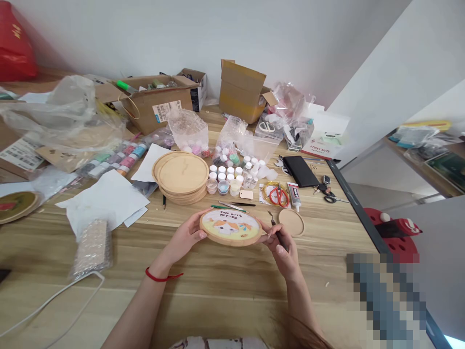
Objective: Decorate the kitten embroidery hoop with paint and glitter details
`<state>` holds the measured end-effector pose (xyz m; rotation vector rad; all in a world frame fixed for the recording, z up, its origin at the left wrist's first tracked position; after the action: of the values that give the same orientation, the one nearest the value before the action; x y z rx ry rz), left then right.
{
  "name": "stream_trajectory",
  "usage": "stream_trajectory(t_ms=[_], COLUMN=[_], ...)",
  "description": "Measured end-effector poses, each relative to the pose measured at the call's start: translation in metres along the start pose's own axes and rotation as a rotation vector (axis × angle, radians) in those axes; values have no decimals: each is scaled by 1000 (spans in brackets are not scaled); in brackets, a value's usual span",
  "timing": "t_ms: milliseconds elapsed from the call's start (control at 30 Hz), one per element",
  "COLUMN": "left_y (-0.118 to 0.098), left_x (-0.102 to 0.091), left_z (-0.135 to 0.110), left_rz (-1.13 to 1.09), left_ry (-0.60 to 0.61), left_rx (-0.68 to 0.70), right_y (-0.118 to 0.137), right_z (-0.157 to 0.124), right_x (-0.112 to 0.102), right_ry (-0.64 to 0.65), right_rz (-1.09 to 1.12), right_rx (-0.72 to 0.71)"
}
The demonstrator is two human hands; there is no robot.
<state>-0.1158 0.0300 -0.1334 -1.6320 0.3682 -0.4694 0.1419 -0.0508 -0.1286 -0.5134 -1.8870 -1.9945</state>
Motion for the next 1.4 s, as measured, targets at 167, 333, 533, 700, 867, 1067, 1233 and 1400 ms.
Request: stream_trajectory(t_ms=[167,333,533,700,867,1067,1233,1400], left_y=[-5,-11,-13,-12,-11,-12,-13,-12], left_x=[2,2,3,2,2,3,3,2], left_z=[0,-1,-1,-1,0,0,-1,-1], left_rz=[20,46,63,64,69,58,56,59], left_ry=[-8,-28,-31,-25,-22,-23,-35,-32], left_rx=[21,23,32,36,37,29,26,26], right_y=[1,3,4,4,1,2,4,4], right_z=[0,-1,-1,0,-1,0,1,0], right_x=[3,7,8,7,6,5,7,9], right_ry=[-42,-48,-68,-28,-37,-54,-34,-50], right_rz=[19,30,10,30,55,19,21,16], right_rx=[-35,-18,-1,-34,-22,-1,-13,-6])
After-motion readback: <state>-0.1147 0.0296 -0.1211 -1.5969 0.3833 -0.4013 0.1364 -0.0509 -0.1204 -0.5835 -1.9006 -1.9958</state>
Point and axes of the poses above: each hand's wrist, its own z-axis towards the middle knuckle, its own x-axis out of the palm, y = z × x, the point moved 3 cm from there along z, towards the middle knuckle, and after that the axes turned 8 degrees about z, right-handed, at the moved point
